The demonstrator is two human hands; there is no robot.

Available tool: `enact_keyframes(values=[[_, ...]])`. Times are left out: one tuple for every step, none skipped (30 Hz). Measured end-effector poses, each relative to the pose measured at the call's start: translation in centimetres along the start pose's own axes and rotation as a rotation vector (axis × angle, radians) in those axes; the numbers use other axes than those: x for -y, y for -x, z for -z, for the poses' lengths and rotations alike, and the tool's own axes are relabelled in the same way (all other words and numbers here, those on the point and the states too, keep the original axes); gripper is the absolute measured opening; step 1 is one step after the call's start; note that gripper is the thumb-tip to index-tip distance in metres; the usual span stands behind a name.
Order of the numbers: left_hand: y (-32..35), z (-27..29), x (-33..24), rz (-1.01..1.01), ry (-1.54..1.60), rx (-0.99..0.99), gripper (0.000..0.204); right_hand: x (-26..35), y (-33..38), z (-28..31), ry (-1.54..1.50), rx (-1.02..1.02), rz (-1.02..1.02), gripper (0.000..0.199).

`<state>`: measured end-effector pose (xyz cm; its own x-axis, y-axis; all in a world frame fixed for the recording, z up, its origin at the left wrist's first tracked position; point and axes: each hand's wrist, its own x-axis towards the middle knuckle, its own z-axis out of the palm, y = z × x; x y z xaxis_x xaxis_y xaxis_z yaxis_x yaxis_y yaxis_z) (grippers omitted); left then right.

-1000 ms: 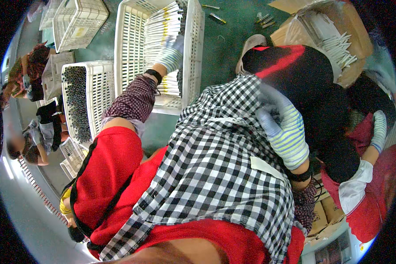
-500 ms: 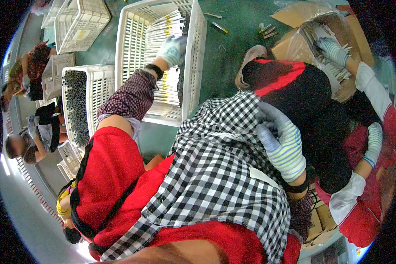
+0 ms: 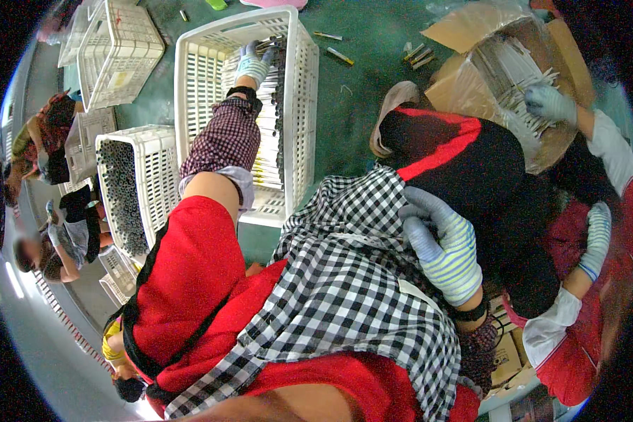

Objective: Assembling white plastic tubes by attaching gold metal tips and organizing them into baskets.

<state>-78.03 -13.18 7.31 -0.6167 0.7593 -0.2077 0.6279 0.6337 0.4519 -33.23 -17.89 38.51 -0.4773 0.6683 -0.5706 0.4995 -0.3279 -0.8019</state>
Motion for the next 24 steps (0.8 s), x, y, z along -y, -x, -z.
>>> enact_keyframes(values=[[-0.1, -0.2, 0.4, 0.001, -0.001, 0.01, 0.07, 0.4, 0.2, 0.0, 0.008, 0.019, -0.027, 0.037], [-0.3, -0.3, 0.7, 0.003, 0.018, -0.011, 0.071, 0.6, 0.2, 0.1, 0.009, 0.023, -0.031, 0.037], [-0.5, -0.4, 0.9, 0.005, 0.037, -0.033, 0.072, 0.9, 0.2, 0.1, -0.003, 0.038, -0.037, 0.037], [-0.9, -0.5, 0.9, 0.031, 0.063, -0.021, 0.073, 1.1, 0.2, 0.1, -0.015, 0.054, -0.042, 0.036], [-1.0, -0.5, 0.2, 0.071, 0.073, -0.022, 0.072, 1.3, 0.1, 0.1, -0.014, 0.053, -0.047, 0.036], [-1.0, -0.3, -0.4, 0.096, 0.09, 0.011, 0.072, 1.5, 0.0, 0.2, -0.005, 0.064, -0.055, 0.036], [-0.5, 0.2, -1.3, 0.121, 0.106, 0.046, 0.072, 1.6, 0.1, 0.3, 0.003, 0.074, -0.064, 0.036], [0.0, -0.2, -1.4, 0.112, 0.087, 0.04, 0.071, 1.7, 0.3, 0.3, 0.003, 0.072, -0.068, 0.036], [0.6, -0.1, -1.8, 0.1, 0.066, 0.031, 0.071, 1.6, 0.4, 0.2, -0.038, 0.075, -0.088, 0.036], [1.5, 0.1, -2.5, 0.12, 0.032, 0.028, 0.072, 1.6, 0.4, 0.2, -0.08, 0.077, -0.107, 0.036], [1.6, 0.0, -1.4, 0.092, 0.033, 0.016, 0.073, 1.9, 0.3, 0.0, -0.082, 0.082, -0.102, 0.036], [0.6, -0.7, 0.7, 0.068, 0.015, 0.001, 0.074, 2.4, 0.4, -0.1, -0.073, 0.097, -0.097, 0.036], [-0.5, -1.5, 1.9, 0.039, 0.002, -0.007, 0.074, 2.6, 0.6, 0.0, -0.062, 0.104, -0.097, 0.036], [0.1, -1.5, -0.2, 0.08, 0.044, 0.015, 0.074, 2.1, 1.0, 0.1, -0.064, 0.087, -0.118, 0.036], [0.1, -0.9, -1.5, 0.123, 0.022, 0.028, 0.071, 1.7, 1.1, 0.1, -0.024, 0.075, -0.07, 0.035], [0.4, -0.4, -2.8, 0.142, -0.051, 0.013, 0.069, 1.4, 1.1, 0.2, 0.018, 0.064, -0.019, 0.035], [1.0, 0.3, -4.0, 0.164, -0.126, -0.009, 0.066, 1.2, 1.0, 0.2, 0.018, 0.072, -0.013, 0.035], [2.1, 1.3, -5.7, 0.004, -0.265, 0.01, 0.06, 1.1, 1.0, 0.1, -0.012, 0.06, -0.049, 0.035], [3.1, 2.4, -6.4, -0.15, -0.412, 0.024, 0.055, 1.0, 1.0, -0.1, -0.046, 0.058, -0.081, 0.035], [1.8, 0.0, -3.1, -0.419, -0.479, -0.116, 0.045, 1.3, 1.0, -0.4, -0.041, 0.082, -0.07, 0.035], [3.1, 0.4, -5.1, -0.543, -0.792, -0.024, 0.044, 1.4, 1.3, -0.3, -0.049, 0.074, -0.09, 0.034], [3.1, -0.8, -5.1, -0.602, -0.935, 0.011, 0.045, 1.5, 1.7, -0.3, -0.057, 0.065, -0.109, 0.034], [3.2, -0.7, -5.2, -0.652, -1.087, 0.039, 0.046, 1.4, 1.7, -0.4, -0.057, 0.07, -0.109, 0.034], [3.7, 1.0, -6.1, -0.577, -1.067, 0.224, 0.048, 1.3, 1.6, -0.5, -0.055, 0.065, -0.104, 0.034]])
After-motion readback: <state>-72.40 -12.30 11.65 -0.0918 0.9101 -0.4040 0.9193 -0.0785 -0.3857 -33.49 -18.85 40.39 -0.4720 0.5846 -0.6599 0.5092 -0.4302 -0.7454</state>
